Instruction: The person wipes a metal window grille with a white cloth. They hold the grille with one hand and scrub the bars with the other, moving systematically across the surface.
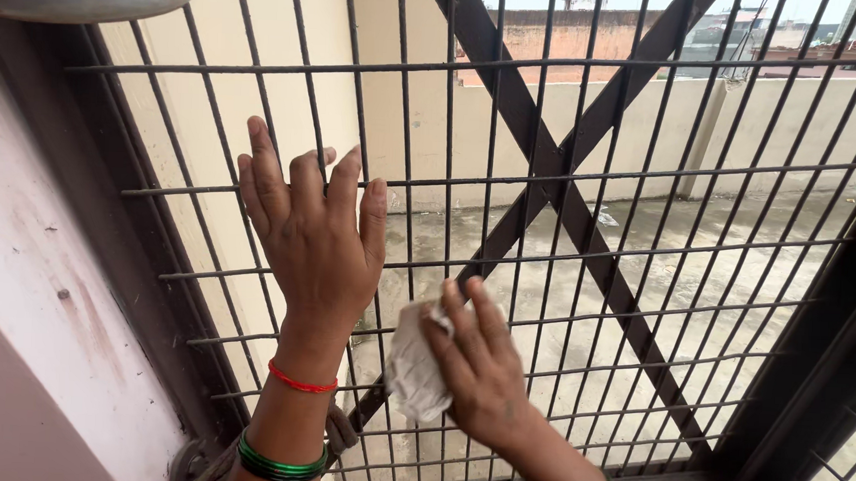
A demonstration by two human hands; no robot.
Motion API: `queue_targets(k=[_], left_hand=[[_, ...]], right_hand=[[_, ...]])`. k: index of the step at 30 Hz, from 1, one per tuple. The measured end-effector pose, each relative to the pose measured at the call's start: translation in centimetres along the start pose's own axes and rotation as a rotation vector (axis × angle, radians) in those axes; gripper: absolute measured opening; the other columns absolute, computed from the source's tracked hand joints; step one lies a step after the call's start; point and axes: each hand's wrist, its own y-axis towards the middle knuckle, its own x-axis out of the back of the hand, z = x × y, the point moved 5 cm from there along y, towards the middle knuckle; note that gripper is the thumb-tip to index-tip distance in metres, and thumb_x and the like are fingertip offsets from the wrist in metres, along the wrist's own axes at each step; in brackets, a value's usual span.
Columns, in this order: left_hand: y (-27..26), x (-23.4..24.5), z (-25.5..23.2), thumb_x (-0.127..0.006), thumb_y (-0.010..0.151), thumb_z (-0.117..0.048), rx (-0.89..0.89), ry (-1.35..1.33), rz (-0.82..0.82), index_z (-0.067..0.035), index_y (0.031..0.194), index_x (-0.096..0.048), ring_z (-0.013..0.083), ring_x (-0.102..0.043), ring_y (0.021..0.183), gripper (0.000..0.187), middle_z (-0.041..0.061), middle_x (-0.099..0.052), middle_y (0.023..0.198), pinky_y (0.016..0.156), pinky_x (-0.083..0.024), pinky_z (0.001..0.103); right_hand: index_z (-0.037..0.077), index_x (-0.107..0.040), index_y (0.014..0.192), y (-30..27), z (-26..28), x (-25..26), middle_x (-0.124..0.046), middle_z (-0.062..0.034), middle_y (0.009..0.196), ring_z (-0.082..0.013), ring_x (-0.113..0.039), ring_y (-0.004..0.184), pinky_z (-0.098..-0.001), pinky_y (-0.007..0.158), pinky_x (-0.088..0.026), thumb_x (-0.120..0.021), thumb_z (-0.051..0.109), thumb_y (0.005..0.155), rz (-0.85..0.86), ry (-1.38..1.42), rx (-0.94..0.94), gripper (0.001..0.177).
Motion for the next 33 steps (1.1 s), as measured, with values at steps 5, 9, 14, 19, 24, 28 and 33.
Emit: queue_targets(k=[5, 9, 14, 19, 24, 28, 33], left_hand=[[-0.7, 0.2, 0.6, -0.041, 0.113, -0.038, 0.021, -0.098, -0.007, -0.009, 0.120, -0.070, 0.0430, -0.026, 0.151, 0.041, 0.012, -0.061, 0.111, 0.125, -0.014, 0.061], [-0.6, 0.6, 1.2, -0.037, 0.113, -0.040, 0.006, -0.174, 0.031, -0.008, 0.122, -0.069, 0.0417, -0.029, 0.151, 0.046, 0.011, -0.061, 0.108, 0.125, -0.015, 0.060], [-0.8, 1.3, 1.9, -0.038, 0.113, -0.039, -0.005, -0.232, 0.048, -0.009, 0.122, -0.069, 0.0403, -0.031, 0.150, 0.044, 0.011, -0.062, 0.109, 0.125, -0.017, 0.060], [-0.9, 1.8, 1.5, -0.042, 0.111, -0.043, 0.009, -0.146, 0.102, -0.009, 0.123, -0.069, 0.0406, -0.031, 0.147, 0.045, 0.018, -0.059, 0.124, 0.124, -0.018, 0.060], [-0.3, 2.6, -1.0, -0.042, 0.111, -0.043, -0.026, 0.021, -0.094, -0.004, 0.138, -0.063, 0.0465, -0.028, 0.147, 0.052, 0.027, -0.043, 0.153, 0.123, -0.018, 0.059], [0.5, 1.8, -2.9, -0.040, 0.113, -0.041, -0.090, -0.301, -0.022, -0.006, 0.141, -0.060, 0.0438, -0.035, 0.150, 0.049, 0.022, -0.050, 0.149, 0.126, -0.027, 0.057], [1.7, 0.3, -3.6, -0.044, 0.109, -0.044, -0.112, -0.240, 0.056, -0.007, 0.129, -0.066, 0.0463, -0.045, 0.136, 0.047, 0.022, -0.060, 0.134, 0.114, -0.034, 0.054]], right_hand=[[0.007, -0.051, 0.153, 8.8, -8.7, 3.7, -0.030, -0.0143, 0.168, -0.0357, -0.014, 0.159, -0.0487, 0.130, -0.010, -0.064, 0.018, 0.113, -0.236, -0.385, -0.275, 0.044], [0.016, -0.040, 0.159, 11.6, -4.7, -0.4, -0.019, -0.0175, 0.167, -0.0343, -0.003, 0.157, -0.0529, 0.126, 0.011, -0.058, 0.024, 0.113, -0.150, -0.314, -0.158, 0.050], [0.018, -0.053, 0.142, 2.7, 4.7, -5.7, -0.025, -0.0173, 0.162, -0.0375, -0.010, 0.154, -0.0644, 0.122, 0.003, -0.043, 0.017, 0.098, 0.135, -0.102, 0.086, 0.044], [0.008, -0.059, 0.140, -1.7, 4.1, -3.9, -0.040, -0.0166, 0.160, -0.0342, -0.030, 0.152, -0.0549, 0.125, -0.015, -0.054, 0.021, 0.100, 0.307, 0.007, 0.273, 0.042], [-0.001, -0.050, 0.143, 6.8, -4.5, 3.4, -0.037, -0.0237, 0.157, -0.0398, -0.028, 0.150, -0.0538, 0.128, -0.021, -0.069, 0.039, 0.104, -0.094, -0.113, 0.046, 0.060], [0.010, -0.052, 0.153, 10.4, -5.3, 1.8, -0.033, -0.0243, 0.162, -0.0434, -0.018, 0.151, -0.0622, 0.120, -0.007, -0.059, 0.030, 0.106, -0.043, -0.390, -0.162, 0.052], [0.015, -0.052, 0.145, 1.3, 2.9, -5.3, -0.043, -0.0145, 0.157, -0.0417, -0.027, 0.149, -0.0734, 0.113, -0.003, -0.053, 0.026, 0.095, 0.185, -0.174, 0.105, 0.051]])
